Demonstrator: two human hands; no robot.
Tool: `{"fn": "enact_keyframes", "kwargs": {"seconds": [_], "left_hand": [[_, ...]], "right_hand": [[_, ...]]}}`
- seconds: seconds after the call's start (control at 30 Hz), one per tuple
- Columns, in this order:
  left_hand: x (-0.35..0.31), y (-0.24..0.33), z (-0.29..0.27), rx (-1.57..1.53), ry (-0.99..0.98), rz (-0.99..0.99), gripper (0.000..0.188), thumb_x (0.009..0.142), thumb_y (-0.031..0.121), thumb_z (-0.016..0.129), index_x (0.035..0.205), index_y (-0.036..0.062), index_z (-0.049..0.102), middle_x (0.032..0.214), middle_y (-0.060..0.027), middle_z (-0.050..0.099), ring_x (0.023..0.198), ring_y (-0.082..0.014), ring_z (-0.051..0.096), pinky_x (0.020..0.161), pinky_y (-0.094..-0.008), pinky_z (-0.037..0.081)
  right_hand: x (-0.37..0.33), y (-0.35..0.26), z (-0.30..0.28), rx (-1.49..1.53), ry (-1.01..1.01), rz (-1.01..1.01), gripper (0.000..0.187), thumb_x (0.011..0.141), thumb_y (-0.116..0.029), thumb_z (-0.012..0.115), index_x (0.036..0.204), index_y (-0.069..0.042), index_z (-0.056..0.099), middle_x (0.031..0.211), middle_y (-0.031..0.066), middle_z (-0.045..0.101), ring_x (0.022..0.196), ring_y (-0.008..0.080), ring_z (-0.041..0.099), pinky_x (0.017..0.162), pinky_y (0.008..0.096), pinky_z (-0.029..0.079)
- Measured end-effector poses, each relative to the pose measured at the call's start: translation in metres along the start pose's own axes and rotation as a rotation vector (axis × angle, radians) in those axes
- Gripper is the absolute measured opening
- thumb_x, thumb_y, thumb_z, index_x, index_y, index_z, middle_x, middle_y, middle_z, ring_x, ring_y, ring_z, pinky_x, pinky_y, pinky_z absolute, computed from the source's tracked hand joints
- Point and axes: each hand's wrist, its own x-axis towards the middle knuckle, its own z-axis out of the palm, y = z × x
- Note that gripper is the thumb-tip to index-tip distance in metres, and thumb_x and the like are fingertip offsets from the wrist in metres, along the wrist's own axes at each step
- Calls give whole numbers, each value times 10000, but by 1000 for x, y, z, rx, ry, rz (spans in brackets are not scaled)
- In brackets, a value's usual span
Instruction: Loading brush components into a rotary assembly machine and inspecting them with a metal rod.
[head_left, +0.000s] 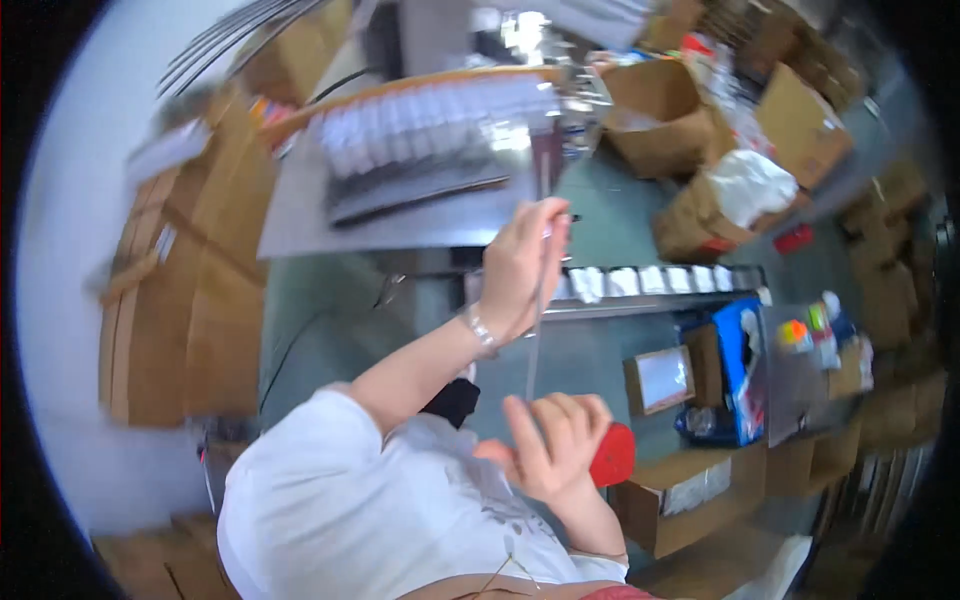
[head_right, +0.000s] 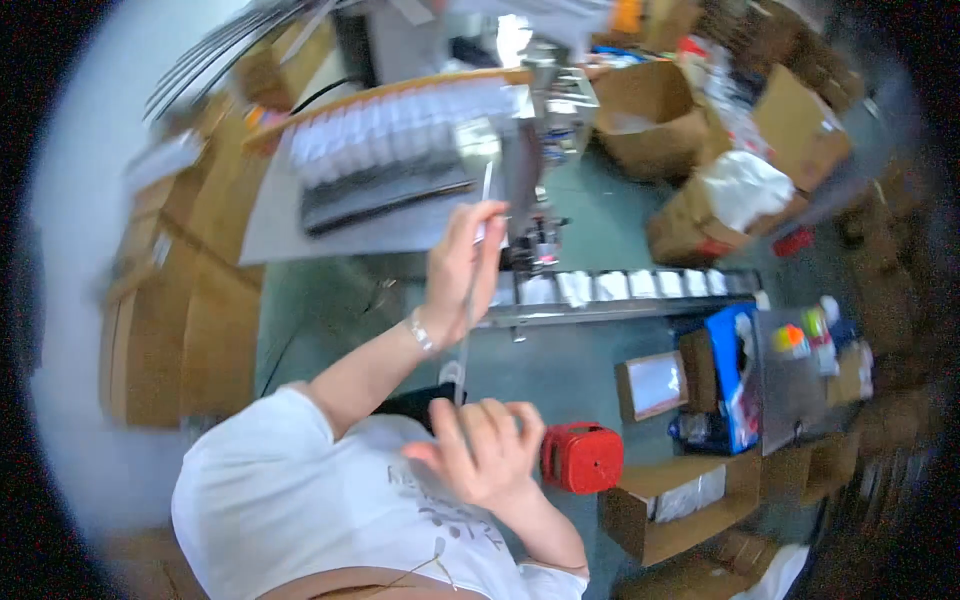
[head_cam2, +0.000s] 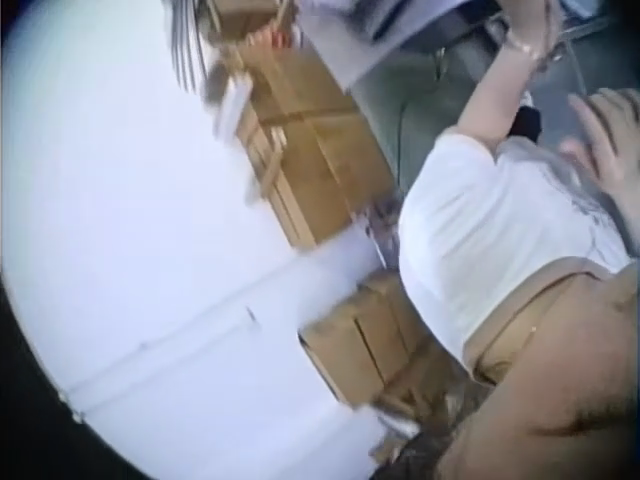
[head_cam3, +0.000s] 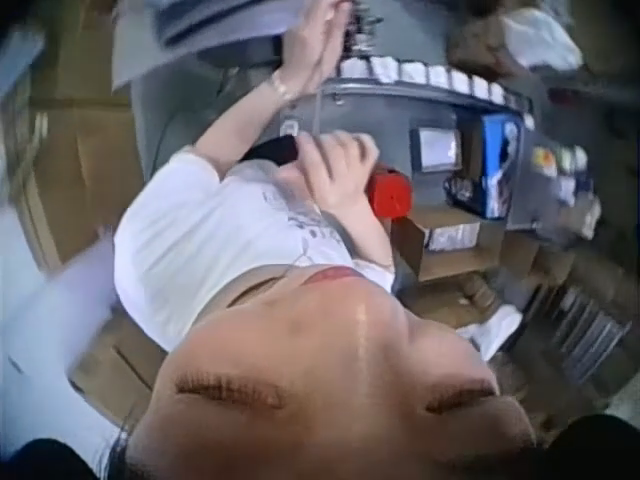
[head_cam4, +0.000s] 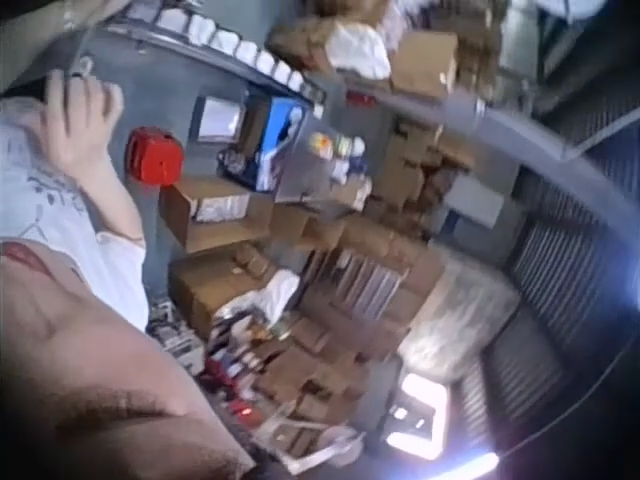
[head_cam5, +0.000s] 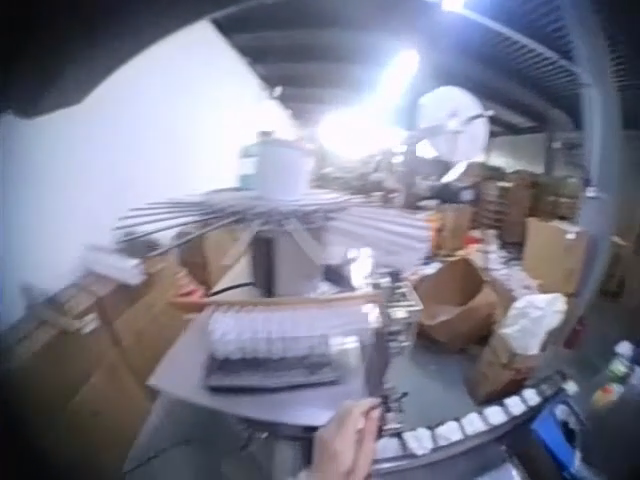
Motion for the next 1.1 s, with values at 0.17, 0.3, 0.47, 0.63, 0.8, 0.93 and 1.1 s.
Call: {"fn": "enact_keyframes", "kwargs": {"seconds": [0.17, 0.3, 0.47, 0.63, 0.8, 0.93, 1.1], "left_hand": [[1, -22, -97, 83, 30, 16, 215, 850, 64, 595, 1051, 36, 521, 877, -128, 545, 747, -272, 573, 645, -345, 466], [-17, -49, -166, -244, -368, -63, 750, 748, 158, 737, 1341, 39, 295, 1145, -119, 526, 950, -202, 555, 846, -322, 459], [-2, -144, -249, -414, -223, -231, 391, 877, 135, 560, 1242, 48, 450, 1140, -75, 520, 930, -141, 528, 796, -284, 445], [61, -234, -265, -572, -133, -738, 282, 942, 178, 453, 1203, 93, 515, 1005, 11, 551, 832, -31, 480, 718, -204, 405], [95, -266, -238, -970, -25, -837, 208, 956, 197, 450, 1075, 74, 568, 785, 74, 489, 671, -37, 425, 584, -186, 358], [102, -268, -230, -1016, 14, -819, 152, 945, 151, 445, 995, 78, 569, 737, 67, 472, 662, -37, 416, 583, -185, 341], [71, -234, -248, -786, -67, -648, 179, 945, 96, 441, 1068, 14, 541, 919, -13, 527, 864, -69, 465, 747, -226, 393]], "right_hand": [[18, -32, 23, 313, 70, -20, 324, 877, -345, 554, 929, -27, 587, 851, 98, 550, 751, 246, 541, 717, 400, 382], [37, -56, 71, 579, 254, 146, 294, 890, -287, 545, 857, 4, 574, 785, 133, 563, 710, 273, 534, 682, 432, 418], [65, -93, 115, 880, 437, 400, 429, 942, -373, 435, 810, 13, 569, 739, 108, 528, 693, 226, 483, 662, 365, 412], [92, -133, 141, 715, 461, 450, 398, 945, -302, 451, 772, 30, 584, 693, 121, 560, 631, 214, 506, 646, 383, 391], [117, -165, 147, 617, 383, 603, 385, 937, -286, 475, 750, 35, 579, 763, 118, 562, 732, 217, 500, 731, 352, 382], [141, -170, 152, 503, 320, 602, 349, 936, -233, 485, 760, 50, 586, 793, 132, 581, 768, 217, 519, 721, 333, 395], [160, -152, 174, 483, 252, 629, 240, 902, -129, 507, 791, 62, 601, 814, 130, 581, 779, 210, 531, 689, 293, 410]]}}
